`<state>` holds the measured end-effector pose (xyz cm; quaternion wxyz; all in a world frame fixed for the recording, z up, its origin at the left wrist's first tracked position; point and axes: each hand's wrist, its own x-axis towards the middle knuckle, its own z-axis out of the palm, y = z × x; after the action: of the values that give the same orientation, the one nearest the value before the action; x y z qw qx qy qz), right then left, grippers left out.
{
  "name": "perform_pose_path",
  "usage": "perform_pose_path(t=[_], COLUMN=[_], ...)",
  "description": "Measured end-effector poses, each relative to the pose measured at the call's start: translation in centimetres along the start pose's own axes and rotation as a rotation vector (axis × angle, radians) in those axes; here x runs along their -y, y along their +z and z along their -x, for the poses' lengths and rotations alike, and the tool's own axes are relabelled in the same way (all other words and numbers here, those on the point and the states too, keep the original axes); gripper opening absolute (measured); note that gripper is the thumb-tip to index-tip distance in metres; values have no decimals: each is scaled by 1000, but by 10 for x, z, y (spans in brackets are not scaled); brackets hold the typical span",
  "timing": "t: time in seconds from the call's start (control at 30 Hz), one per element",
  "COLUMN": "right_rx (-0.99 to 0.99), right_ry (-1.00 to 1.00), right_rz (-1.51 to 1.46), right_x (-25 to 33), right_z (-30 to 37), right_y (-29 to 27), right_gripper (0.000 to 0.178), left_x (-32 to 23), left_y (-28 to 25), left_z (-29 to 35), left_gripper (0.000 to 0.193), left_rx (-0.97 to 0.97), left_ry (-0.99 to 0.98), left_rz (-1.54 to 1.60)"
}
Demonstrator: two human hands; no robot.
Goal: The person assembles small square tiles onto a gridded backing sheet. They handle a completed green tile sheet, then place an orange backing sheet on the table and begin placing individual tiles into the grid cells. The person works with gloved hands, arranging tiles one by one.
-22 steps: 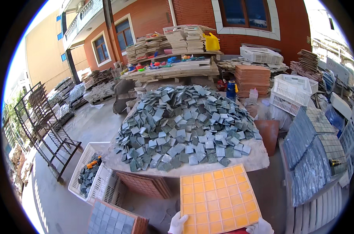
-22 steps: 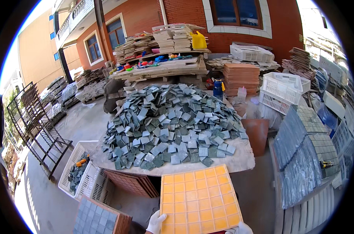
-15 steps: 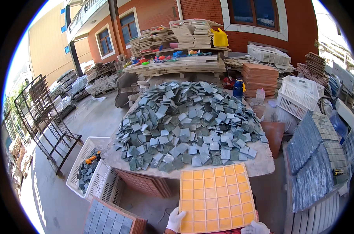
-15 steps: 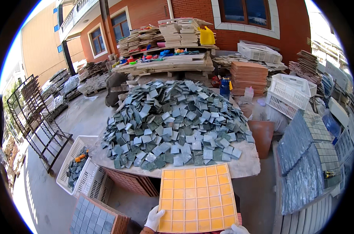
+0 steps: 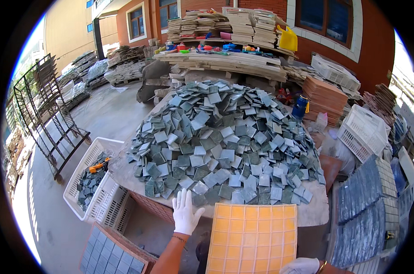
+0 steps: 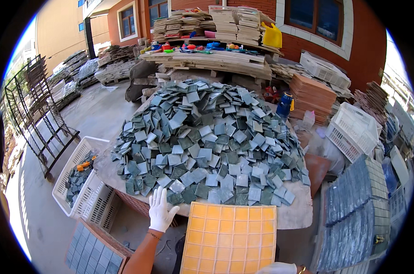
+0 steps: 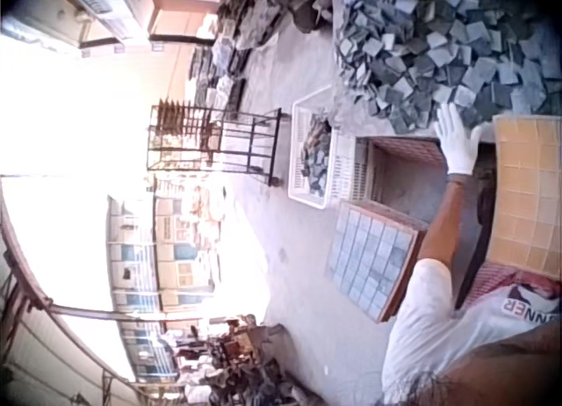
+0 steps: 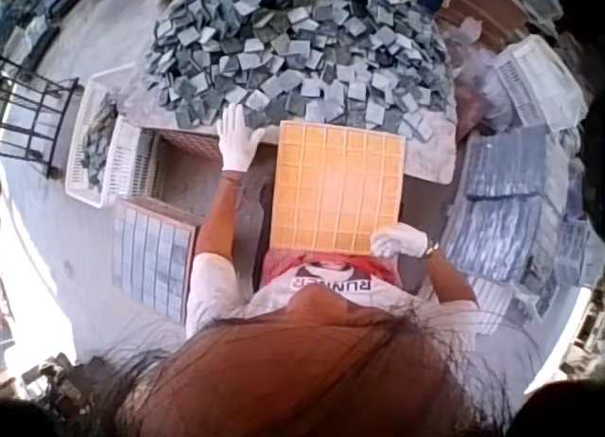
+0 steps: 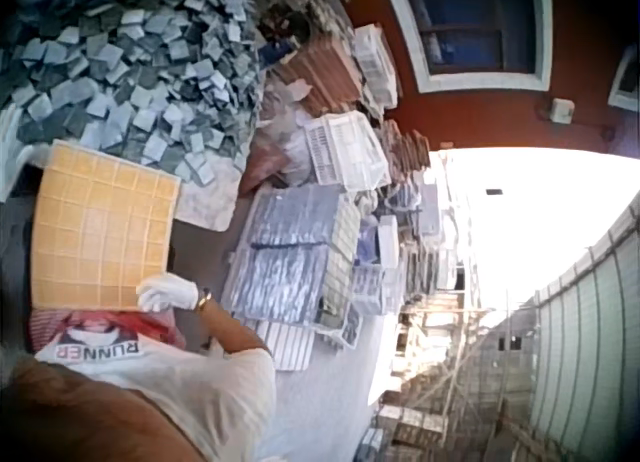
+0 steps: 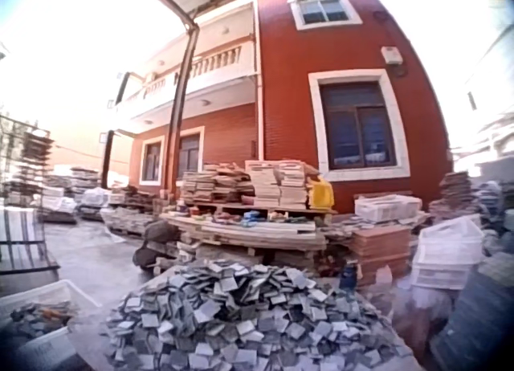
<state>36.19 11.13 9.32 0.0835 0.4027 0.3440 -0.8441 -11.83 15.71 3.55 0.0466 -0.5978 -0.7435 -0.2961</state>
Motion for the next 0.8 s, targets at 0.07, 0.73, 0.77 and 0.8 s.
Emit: perform_pose_path(t=[0.07,0.73,0.77,0.8], right_rx=[-206,-1245,-1155,-993], right_ry=[-273,-960,-1024,-1056], right_rz=[160,1061,1029,953], right_x=[57,367,362,357], right_z=[-35,-194,-191,-188], right_y=[-25,-134,-130,-125], right_gripper=[43,73,68,67], left_x=[13,-68,-75,-87], left_y=[17,74,75,81], left_z=[-55,-209,-206,-199], left_gripper=[86,60,58,57], left_rx=[-64,-15,24,39], left_ry=[86,48,79,222], left_rz=[-85,409,653,513])
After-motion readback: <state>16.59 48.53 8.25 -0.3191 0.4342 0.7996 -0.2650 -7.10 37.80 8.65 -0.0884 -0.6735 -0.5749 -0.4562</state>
